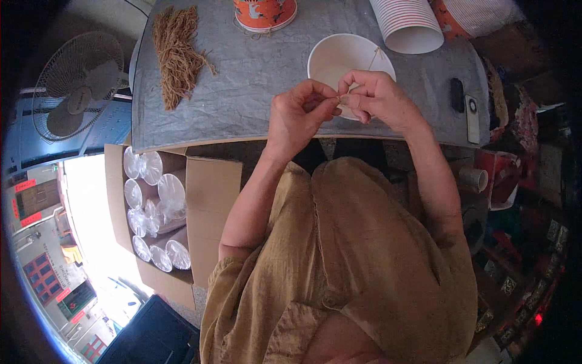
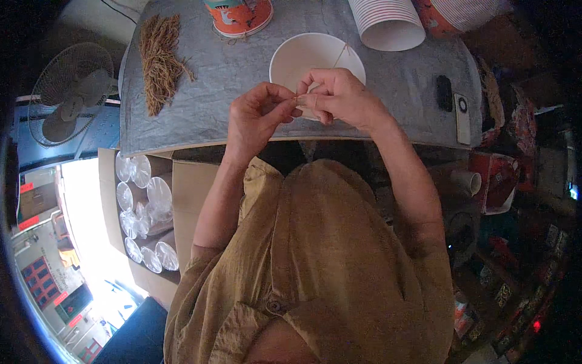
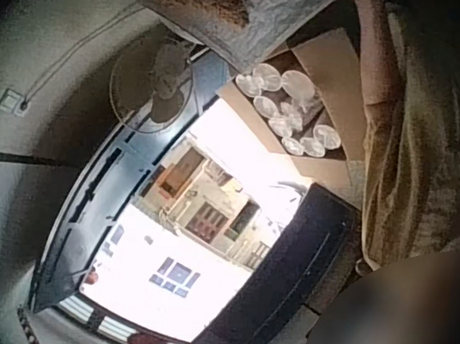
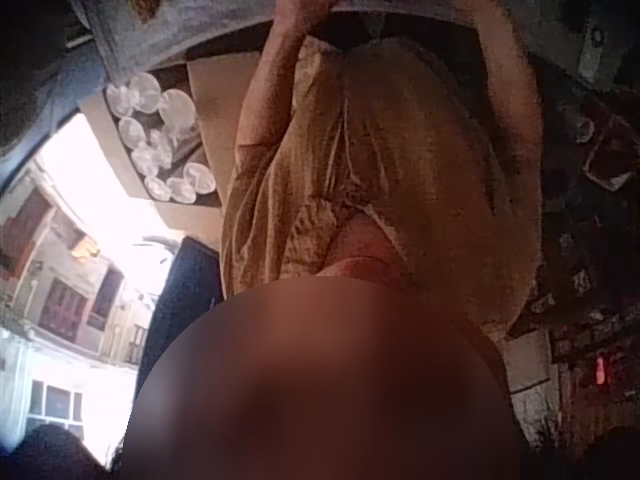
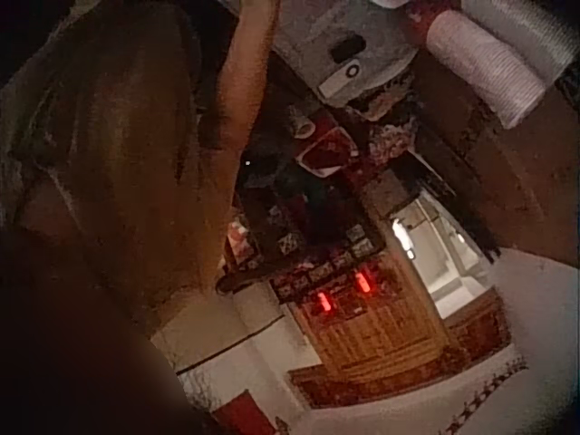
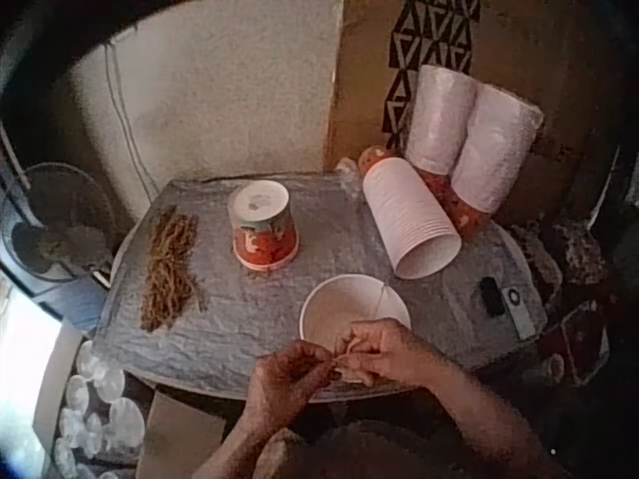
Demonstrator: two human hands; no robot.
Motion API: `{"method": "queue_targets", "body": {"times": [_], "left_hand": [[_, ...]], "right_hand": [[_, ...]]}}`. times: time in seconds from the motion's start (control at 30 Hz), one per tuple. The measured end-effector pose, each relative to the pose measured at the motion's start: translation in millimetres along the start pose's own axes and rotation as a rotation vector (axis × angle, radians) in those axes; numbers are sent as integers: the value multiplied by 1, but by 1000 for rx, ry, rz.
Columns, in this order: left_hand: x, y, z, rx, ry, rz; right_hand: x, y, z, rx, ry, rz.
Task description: Attaching and tying pre-cut string handles to paper bowls or buckets in a manufacturing setting.
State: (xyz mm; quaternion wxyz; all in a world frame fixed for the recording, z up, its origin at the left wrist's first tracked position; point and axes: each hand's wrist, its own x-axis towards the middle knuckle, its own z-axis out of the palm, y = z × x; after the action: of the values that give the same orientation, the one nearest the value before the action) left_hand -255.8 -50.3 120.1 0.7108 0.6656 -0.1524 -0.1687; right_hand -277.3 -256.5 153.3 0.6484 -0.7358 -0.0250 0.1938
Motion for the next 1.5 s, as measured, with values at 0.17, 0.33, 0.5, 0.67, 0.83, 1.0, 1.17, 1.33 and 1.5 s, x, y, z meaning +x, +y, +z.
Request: {"method": "queue_targets", "body": {"times": [0.17,0.33,0.5,0.67,0.83,1.0,1.17,1.33,1.5], "left_hand": [[-1,-1,-2,-63,-37,-28],[0,4,-2,-190,-52,-117],[0,6,-4,-234,-84,-118],[1,2,-2,-205,-70,-104],[0,4,-2,-170,-38,-95],[0,3,-4,-95,-89,-59],[0,4,-4,-240,-91,-130],[1,3,-4,-271,-93,-135],[2,1,-3,-197,-91,-111]], "right_hand": [[0,1,-5,51,-99,-2],[-3,7,-7,119,-51,-12],[-4,0,-5,196,17,-8],[-1,-2,-2,44,-36,1],[-1,0,-1,1,-37,-14],[-1,1,-4,15,-108,-1],[-1,13,-7,143,-65,-36],[-3,6,-4,207,8,-17],[1,6,-3,142,-59,-27]]}}
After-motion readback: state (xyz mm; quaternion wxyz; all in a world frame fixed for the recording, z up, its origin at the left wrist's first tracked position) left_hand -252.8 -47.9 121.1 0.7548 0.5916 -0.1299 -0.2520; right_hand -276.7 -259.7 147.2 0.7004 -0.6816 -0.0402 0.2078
